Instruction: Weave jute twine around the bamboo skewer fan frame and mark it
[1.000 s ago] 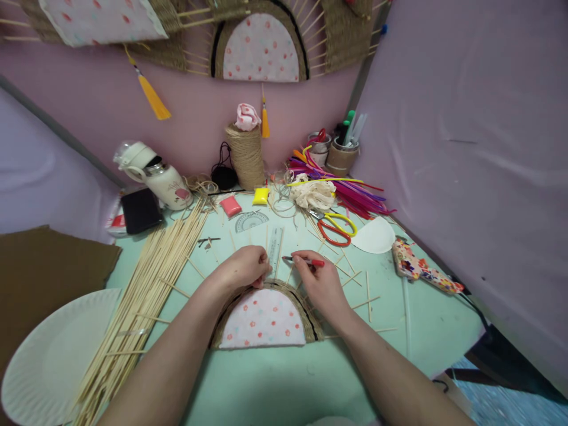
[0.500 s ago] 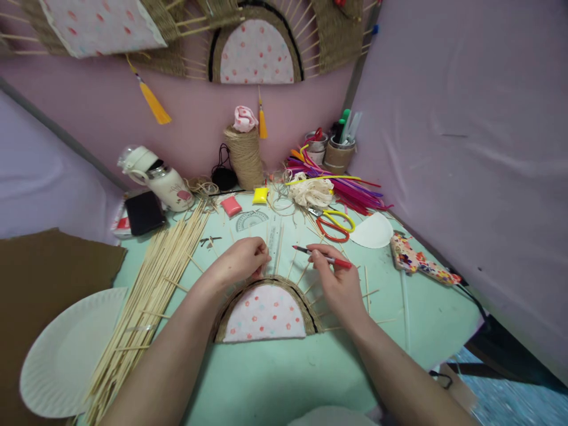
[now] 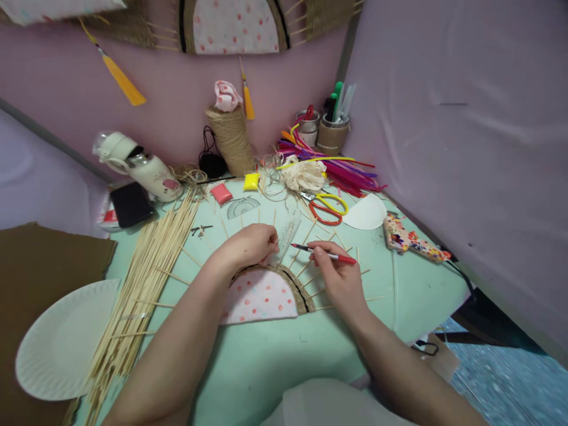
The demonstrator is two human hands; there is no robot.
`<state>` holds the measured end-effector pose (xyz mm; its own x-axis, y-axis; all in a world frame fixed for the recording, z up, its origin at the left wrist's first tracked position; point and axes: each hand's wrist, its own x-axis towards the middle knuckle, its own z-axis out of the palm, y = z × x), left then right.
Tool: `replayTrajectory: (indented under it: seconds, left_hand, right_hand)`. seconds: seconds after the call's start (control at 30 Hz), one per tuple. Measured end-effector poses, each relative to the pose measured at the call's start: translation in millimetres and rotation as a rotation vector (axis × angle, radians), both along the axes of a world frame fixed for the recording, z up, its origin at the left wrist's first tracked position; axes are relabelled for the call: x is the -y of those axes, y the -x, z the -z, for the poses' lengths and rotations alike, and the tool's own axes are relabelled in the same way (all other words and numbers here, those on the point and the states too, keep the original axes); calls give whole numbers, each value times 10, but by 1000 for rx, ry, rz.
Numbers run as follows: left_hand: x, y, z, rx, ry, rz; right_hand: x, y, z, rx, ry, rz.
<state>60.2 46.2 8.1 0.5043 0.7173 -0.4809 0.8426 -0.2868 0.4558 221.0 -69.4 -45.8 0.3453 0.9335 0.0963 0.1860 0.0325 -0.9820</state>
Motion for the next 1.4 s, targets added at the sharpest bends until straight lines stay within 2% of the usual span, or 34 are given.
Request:
replayTrajectory:
  seconds: [0.27, 0.5, 0.67, 0.8, 0.97, 1.1, 1.4]
  left_hand:
    - [16, 14, 27, 3, 31, 3]
    - [8, 5, 57, -22, 67, -52]
    - [-2, 27, 113, -12, 51, -29]
    - [1, 18, 92, -23, -1, 7]
    - [8, -1, 55, -37, -5, 5]
    - [8, -3, 81, -39, 4, 6]
    - [-7, 2, 133, -71, 10, -13]
  right_hand:
    - [1, 5, -23, -24, 18, -24]
    - [4, 0, -37, 2, 42, -27]
    - [1, -6, -24, 2, 49, -31]
    - [3, -4, -21, 11, 50, -43]
    - [23, 16, -45, 52, 42, -157]
    - [46, 38, -52, 103, 31, -246]
    - [39, 38, -52, 127, 16, -256]
